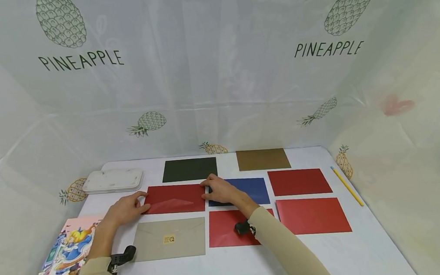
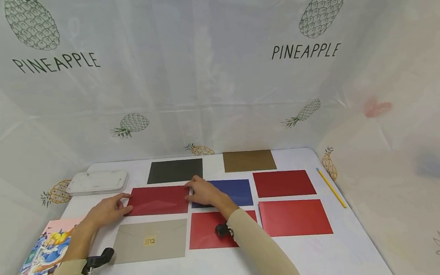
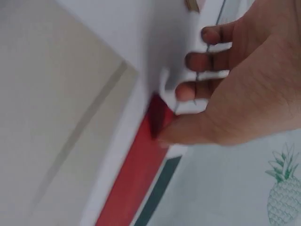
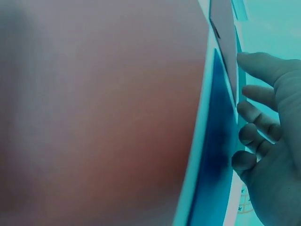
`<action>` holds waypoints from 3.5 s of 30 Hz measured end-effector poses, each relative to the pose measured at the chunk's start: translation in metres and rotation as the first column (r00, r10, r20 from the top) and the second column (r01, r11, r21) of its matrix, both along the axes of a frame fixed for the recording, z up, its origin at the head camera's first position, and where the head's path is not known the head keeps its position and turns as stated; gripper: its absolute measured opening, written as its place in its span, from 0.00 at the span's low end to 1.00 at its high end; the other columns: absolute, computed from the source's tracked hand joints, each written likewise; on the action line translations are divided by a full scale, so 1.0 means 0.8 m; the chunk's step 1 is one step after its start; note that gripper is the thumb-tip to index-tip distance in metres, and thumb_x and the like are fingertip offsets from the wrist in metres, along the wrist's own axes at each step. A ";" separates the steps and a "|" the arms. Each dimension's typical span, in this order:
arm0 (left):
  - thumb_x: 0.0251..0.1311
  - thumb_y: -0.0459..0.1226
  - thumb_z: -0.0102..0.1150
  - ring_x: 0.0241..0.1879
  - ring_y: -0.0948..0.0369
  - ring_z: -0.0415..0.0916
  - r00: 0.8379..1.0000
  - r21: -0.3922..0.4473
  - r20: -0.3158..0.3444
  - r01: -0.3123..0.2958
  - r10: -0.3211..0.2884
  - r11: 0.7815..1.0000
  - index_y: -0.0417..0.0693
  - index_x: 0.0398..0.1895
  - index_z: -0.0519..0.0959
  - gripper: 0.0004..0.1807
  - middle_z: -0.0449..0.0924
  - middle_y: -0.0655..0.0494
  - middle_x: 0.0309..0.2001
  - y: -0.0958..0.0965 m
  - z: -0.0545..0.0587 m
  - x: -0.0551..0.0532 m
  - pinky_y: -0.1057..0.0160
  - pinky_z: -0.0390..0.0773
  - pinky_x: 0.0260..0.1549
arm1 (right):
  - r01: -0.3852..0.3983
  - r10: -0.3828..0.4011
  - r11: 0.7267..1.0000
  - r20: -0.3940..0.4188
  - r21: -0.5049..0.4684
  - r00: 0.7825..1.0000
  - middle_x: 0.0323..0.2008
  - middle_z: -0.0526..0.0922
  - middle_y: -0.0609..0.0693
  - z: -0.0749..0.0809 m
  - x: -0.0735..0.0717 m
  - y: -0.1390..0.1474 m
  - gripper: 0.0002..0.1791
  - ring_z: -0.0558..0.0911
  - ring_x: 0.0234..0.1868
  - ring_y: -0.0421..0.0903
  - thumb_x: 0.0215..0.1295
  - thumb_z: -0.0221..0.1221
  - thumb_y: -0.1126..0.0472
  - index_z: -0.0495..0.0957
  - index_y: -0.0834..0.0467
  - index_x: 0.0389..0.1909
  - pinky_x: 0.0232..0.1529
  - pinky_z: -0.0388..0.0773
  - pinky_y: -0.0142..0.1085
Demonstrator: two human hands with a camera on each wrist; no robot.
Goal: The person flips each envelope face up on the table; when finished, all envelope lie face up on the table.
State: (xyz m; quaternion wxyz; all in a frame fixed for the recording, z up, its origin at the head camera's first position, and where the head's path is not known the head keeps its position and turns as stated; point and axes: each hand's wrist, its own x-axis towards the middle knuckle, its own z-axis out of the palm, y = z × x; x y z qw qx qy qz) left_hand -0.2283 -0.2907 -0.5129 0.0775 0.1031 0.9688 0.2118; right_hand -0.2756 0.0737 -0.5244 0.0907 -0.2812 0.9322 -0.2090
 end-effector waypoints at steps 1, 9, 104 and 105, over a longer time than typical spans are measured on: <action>0.66 0.49 0.63 0.26 0.61 0.68 1.000 -0.006 -0.009 -0.009 0.009 1.000 0.43 0.63 0.75 0.28 0.72 0.58 0.26 0.002 0.002 -0.003 0.60 0.66 0.23 | -0.002 0.002 1.000 -0.003 -0.010 1.000 0.56 0.73 0.49 0.001 -0.001 0.001 0.28 0.77 0.50 0.40 0.69 0.63 0.46 0.76 0.52 0.66 0.52 0.76 0.33; 0.68 0.47 0.61 0.33 0.58 0.73 0.988 0.041 -0.152 0.009 -0.002 0.999 0.45 0.62 0.77 0.24 0.77 0.54 0.35 0.027 0.007 -0.041 0.57 0.73 0.28 | 0.008 -0.011 0.999 -0.067 -0.046 0.998 0.55 0.75 0.51 0.011 -0.024 0.014 0.25 0.77 0.55 0.45 0.71 0.61 0.49 0.77 0.55 0.65 0.60 0.74 0.39; 0.70 0.33 0.54 0.69 0.38 0.63 0.965 0.513 0.143 -0.262 0.219 0.818 0.35 0.75 0.59 0.32 0.65 0.30 0.69 0.094 -0.015 -0.132 0.43 0.66 0.65 | 0.088 -0.088 0.996 -0.022 -0.014 0.996 0.71 0.70 0.53 -0.007 -0.084 0.057 0.26 0.66 0.73 0.54 0.68 0.64 0.51 0.76 0.53 0.66 0.72 0.60 0.48; 0.69 0.33 0.55 0.69 0.38 0.63 0.965 0.524 0.146 -0.262 0.217 0.811 0.35 0.75 0.58 0.33 0.65 0.30 0.70 0.094 -0.016 -0.131 0.43 0.66 0.65 | 0.087 -0.087 0.996 -0.023 -0.014 0.996 0.71 0.70 0.53 -0.007 -0.084 0.057 0.26 0.66 0.73 0.54 0.68 0.64 0.51 0.76 0.53 0.66 0.72 0.60 0.48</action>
